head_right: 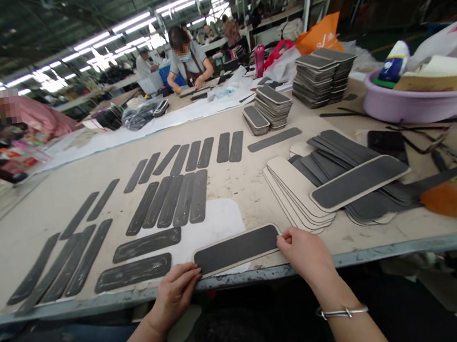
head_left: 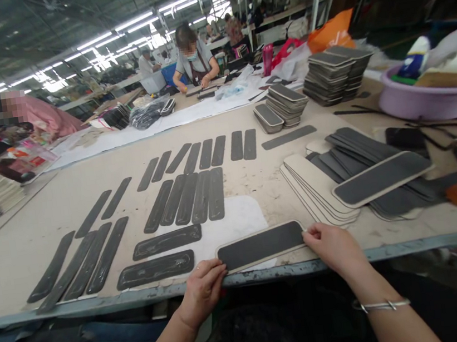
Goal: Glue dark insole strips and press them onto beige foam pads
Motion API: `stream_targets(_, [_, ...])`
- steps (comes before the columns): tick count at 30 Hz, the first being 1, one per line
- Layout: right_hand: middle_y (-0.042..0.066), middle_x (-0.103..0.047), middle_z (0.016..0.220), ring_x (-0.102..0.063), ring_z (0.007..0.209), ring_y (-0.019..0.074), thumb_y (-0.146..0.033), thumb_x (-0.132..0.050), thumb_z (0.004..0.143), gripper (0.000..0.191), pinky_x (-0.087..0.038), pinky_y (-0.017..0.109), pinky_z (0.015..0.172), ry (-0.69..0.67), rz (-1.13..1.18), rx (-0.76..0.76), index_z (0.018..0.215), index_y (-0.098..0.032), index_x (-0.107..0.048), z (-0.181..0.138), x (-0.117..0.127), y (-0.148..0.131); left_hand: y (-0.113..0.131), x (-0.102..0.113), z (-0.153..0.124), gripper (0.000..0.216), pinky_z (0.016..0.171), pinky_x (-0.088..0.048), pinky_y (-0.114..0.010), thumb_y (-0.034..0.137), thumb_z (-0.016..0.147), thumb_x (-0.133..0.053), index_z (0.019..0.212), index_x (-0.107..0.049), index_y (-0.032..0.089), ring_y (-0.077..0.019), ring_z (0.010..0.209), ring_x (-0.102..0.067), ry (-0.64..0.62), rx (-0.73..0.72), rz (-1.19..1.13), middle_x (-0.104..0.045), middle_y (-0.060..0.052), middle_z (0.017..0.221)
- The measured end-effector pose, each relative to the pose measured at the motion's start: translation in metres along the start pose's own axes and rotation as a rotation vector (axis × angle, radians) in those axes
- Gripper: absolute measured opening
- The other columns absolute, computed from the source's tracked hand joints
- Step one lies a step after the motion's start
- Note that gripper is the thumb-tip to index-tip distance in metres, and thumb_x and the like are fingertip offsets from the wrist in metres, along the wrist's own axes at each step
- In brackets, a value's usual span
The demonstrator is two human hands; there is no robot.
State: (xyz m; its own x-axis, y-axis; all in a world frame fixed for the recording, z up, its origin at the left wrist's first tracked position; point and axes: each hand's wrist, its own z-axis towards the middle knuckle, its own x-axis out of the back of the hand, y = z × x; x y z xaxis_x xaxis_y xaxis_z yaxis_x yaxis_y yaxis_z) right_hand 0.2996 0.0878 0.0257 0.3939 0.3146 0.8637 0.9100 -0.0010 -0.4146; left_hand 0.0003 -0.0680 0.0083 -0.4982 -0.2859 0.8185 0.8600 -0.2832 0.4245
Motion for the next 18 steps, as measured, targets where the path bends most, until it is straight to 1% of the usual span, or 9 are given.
stream_targets(9, [0.000, -0.064, 0.069, -0.056, 0.063, 0.0174, -0.041, -0.051, 0.079, 0.023, -0.033, 0.028, 0.058, 0.002, 0.015, -0.001, 0.072, -0.025, -0.064, 0.0005, -0.0003, 0.0005, -0.0023, -0.0020, -0.0028, 0.016, 0.081, -0.052, -0.029, 0.017, 0.086, -0.054, 0.095, -0.067, 0.020, -0.0166, 0.089, -0.062, -0.014, 0.042, -0.006, -0.064, -0.008, 0.096])
stream_targets(18, [0.001, -0.063, 0.066, -0.054, 0.060, 0.0168, -0.043, -0.050, 0.079, 0.025, -0.032, 0.027, 0.056, 0.013, 0.001, 0.029, 0.071, -0.024, -0.065, 0.0021, -0.0026, 0.0036, -0.0026, -0.0024, -0.0037, 0.015, 0.081, -0.052, -0.029, 0.014, 0.084, -0.056, 0.093, -0.066, 0.020, -0.0155, 0.089, -0.061, -0.020, 0.036, -0.033, -0.064, -0.007, 0.097])
